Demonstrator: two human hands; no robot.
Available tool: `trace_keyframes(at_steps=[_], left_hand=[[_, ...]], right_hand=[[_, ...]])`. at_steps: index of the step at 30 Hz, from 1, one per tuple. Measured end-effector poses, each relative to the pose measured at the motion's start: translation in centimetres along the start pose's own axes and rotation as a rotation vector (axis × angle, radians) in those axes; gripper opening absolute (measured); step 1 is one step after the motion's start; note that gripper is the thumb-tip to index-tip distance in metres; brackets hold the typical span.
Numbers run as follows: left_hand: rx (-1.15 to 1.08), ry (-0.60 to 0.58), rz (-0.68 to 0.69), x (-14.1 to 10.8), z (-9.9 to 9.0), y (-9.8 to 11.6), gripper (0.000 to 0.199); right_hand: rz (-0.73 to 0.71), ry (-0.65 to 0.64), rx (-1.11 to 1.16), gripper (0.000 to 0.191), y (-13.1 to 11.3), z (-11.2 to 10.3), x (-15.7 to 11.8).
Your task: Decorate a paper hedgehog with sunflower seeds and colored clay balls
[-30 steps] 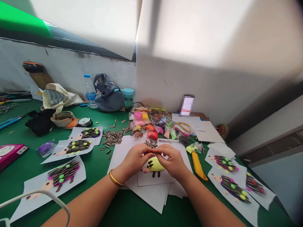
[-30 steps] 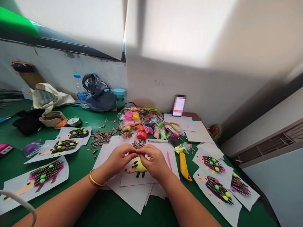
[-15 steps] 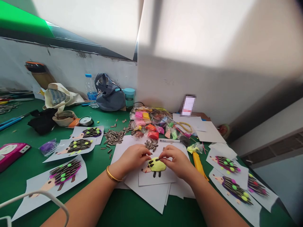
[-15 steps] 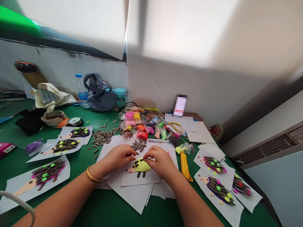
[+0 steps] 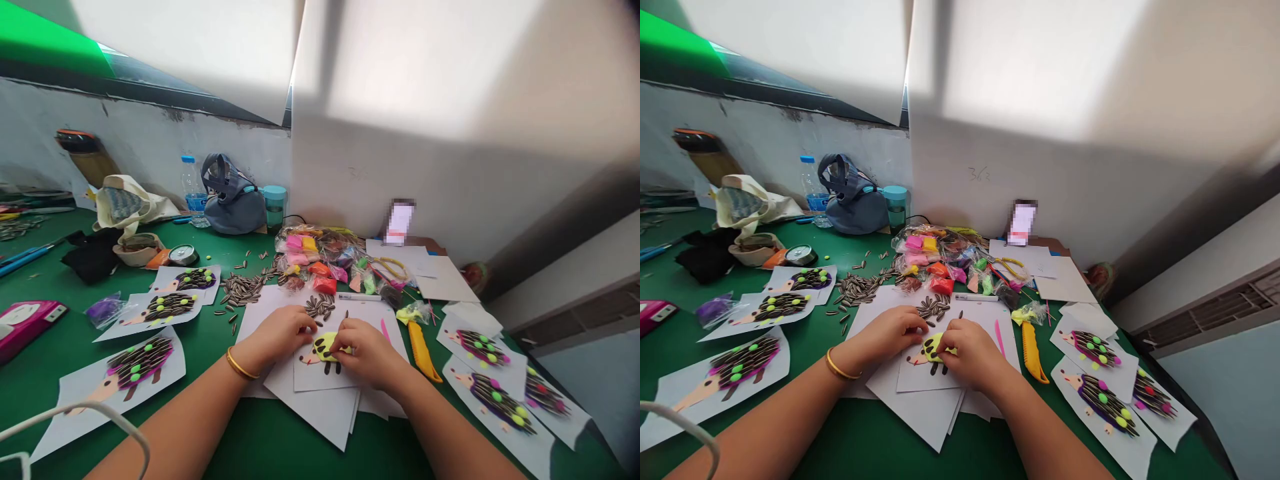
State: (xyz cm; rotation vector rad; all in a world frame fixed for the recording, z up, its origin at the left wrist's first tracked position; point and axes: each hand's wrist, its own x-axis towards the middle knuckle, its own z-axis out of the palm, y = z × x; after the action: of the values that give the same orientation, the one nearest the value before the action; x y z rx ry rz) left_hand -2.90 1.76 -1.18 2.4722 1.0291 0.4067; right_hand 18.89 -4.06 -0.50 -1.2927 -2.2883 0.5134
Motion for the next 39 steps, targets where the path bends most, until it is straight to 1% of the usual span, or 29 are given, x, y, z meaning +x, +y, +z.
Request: trace_keyframes(at_steps=[4, 12, 20, 26, 30, 32, 34, 37, 39], left_hand=[[-0.006, 0.008, -0.001, 0.0, 0.1, -0.1, 0.016], [-0.008, 0.009, 0.001, 0.0, 0.2, -0.2, 0.016], [0.025, -0.022, -0.007, 0.1, 0.0, 0.1, 0.017], [0.037, -0.038, -0.013, 0.1, 0.0, 0.0, 0.017], [0.041, -0.037, -0.01, 0.1, 0.0, -0.1, 0.017], [0.038, -0.033, -0.004, 0.1, 0.0, -0.1, 0.017], [0.036, -0.029, -0.001, 0.0, 0.0, -0.1, 0.017], [0.039, -0.026, -0.002, 0.0, 0.0, 0.0, 0.017], [0.038, -0.03, -0.003, 0.0, -0.1, 0.0, 0.017]], right_hand=[[-0.017, 0.007, -0.047, 0.016, 0.1, 0.6, 0.0], [-0.008, -0.009, -0.097, 0.017, 0.1, 0.7, 0.0], [-0.048, -0.02, -0.176, 0.016, 0.2, 1.3, 0.1], [-0.003, -0.069, -0.174, 0.013, 0.1, 1.4, 0.1], [0.049, -0.095, -0.119, 0.009, 0.0, 0.8, 0.1], [0.095, -0.089, -0.058, 0.009, 0.6, -0.1, 0.1], [0.157, -0.05, -0.003, 0.008, 1.8, -1.1, 0.1], [0.26, 0.115, -0.03, 0.017, 4.5, -2.2, 0.2], [0.309, 0.161, -0.071, 0.024, 6.2, -2.4, 0.4]])
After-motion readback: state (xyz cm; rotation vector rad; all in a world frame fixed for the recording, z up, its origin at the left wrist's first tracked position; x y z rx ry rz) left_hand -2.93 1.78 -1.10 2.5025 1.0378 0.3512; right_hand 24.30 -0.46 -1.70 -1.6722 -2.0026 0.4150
